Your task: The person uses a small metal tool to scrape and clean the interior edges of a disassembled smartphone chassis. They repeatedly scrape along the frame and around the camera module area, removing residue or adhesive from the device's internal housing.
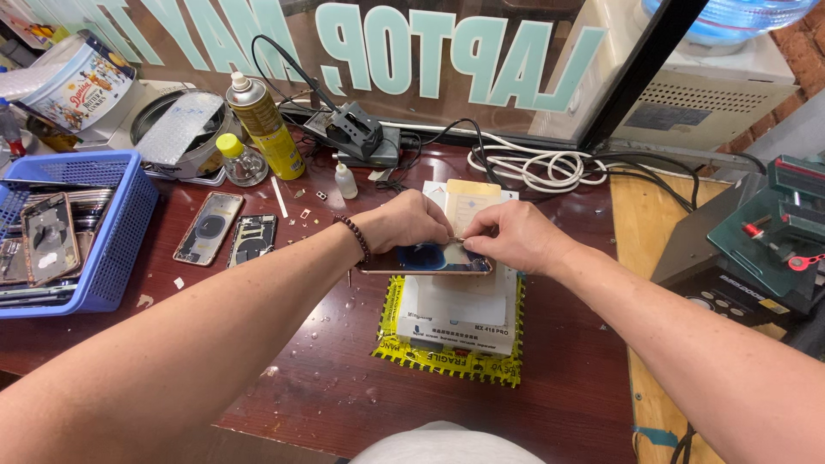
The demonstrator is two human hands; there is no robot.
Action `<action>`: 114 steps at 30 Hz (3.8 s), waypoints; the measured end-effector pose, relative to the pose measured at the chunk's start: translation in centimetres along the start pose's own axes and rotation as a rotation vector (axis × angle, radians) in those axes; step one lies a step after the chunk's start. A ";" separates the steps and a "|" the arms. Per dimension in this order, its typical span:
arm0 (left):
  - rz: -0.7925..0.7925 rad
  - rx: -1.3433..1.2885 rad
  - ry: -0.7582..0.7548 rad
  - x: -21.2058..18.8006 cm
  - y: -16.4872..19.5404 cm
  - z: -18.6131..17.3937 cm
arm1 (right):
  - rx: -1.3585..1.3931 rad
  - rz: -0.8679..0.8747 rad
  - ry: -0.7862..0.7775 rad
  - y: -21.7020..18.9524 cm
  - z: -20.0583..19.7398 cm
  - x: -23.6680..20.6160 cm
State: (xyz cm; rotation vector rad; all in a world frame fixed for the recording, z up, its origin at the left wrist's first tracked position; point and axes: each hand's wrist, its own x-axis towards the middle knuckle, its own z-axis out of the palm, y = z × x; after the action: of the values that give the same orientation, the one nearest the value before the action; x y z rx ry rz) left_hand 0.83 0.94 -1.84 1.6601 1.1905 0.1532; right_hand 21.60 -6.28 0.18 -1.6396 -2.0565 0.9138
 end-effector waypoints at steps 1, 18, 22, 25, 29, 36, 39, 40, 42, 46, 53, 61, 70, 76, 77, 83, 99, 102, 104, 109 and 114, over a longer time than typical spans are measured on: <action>0.009 -0.001 -0.010 0.0 0.0 -0.1 | -0.009 0.009 -0.002 -0.1 0.1 0.1; 0.013 0.010 -0.044 0.0 0.0 -0.3 | 0.062 0.014 0.079 0.0 0.9 -0.4; 0.027 0.018 -0.064 -0.1 0.0 -0.6 | 0.064 0.027 0.079 -0.1 0.9 -0.4; 0.018 0.060 -0.064 -0.2 0.2 -0.7 | 0.067 0.032 0.081 -0.2 0.8 -0.4; 0.034 0.056 -0.062 -0.3 0.2 -0.6 | 0.076 0.033 0.078 -0.2 0.9 -0.5; 0.070 0.067 -0.037 0.2 -0.4 -0.4 | 0.103 0.033 0.078 0.0 0.9 -0.4; 0.099 0.064 -0.017 0.4 -0.7 -0.2 | 0.124 0.014 0.084 0.2 1.0 -0.4; 0.106 0.055 -0.013 0.5 -0.7 -0.1 | 0.117 0.014 0.084 0.2 1.0 -0.4; 0.106 0.056 -0.003 0.5 -0.8 0.0 | 0.104 0.007 0.078 0.3 1.0 -0.3; 0.101 0.066 -0.005 0.4 -0.6 0.0 | 0.081 -0.035 0.052 0.5 0.8 0.1; 0.062 0.115 -0.063 0.1 0.0 -0.8 | -0.059 -0.044 0.001 0.0 0.3 0.7; 0.072 0.079 -0.127 0.3 -0.3 -1.3 | 0.026 -0.020 0.047 0.0 0.7 0.1; -0.039 0.017 -0.016 -0.2 0.4 -0.5 | 0.101 -0.022 0.029 0.4 0.7 0.1; -0.020 -0.001 0.001 -0.1 0.3 -0.3 | 0.099 0.003 0.040 0.3 0.8 0.1; -0.009 -0.011 0.008 -0.1 0.3 -0.3 | 0.088 -0.012 0.043 0.3 0.8 0.1; -0.056 0.024 0.007 -0.3 0.6 -0.4 | 0.071 -0.001 0.033 0.2 0.8 0.2; 0.027 0.010 0.017 0.0 -0.5 0.0 | 0.060 0.015 -0.088 1.1 0.0 1.9; 0.055 0.007 0.033 0.2 -0.9 0.3 | 0.047 0.052 -0.121 1.0 -0.1 2.2; 0.052 0.015 0.045 0.4 -1.0 0.5 | 0.009 0.065 -0.113 1.0 -0.2 2.3; 0.059 0.016 0.037 0.6 -1.0 0.4 | 0.140 0.018 -0.079 1.8 0.3 1.7; 0.043 0.028 0.030 0.2 -0.6 0.3 | 0.368 0.094 -0.026 2.3 1.2 0.8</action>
State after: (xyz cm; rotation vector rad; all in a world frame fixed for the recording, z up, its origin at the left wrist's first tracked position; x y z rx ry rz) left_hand 0.74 0.94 -2.52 1.7144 1.1844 0.1891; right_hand 22.31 -5.61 -2.37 -1.5372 -1.7101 1.2638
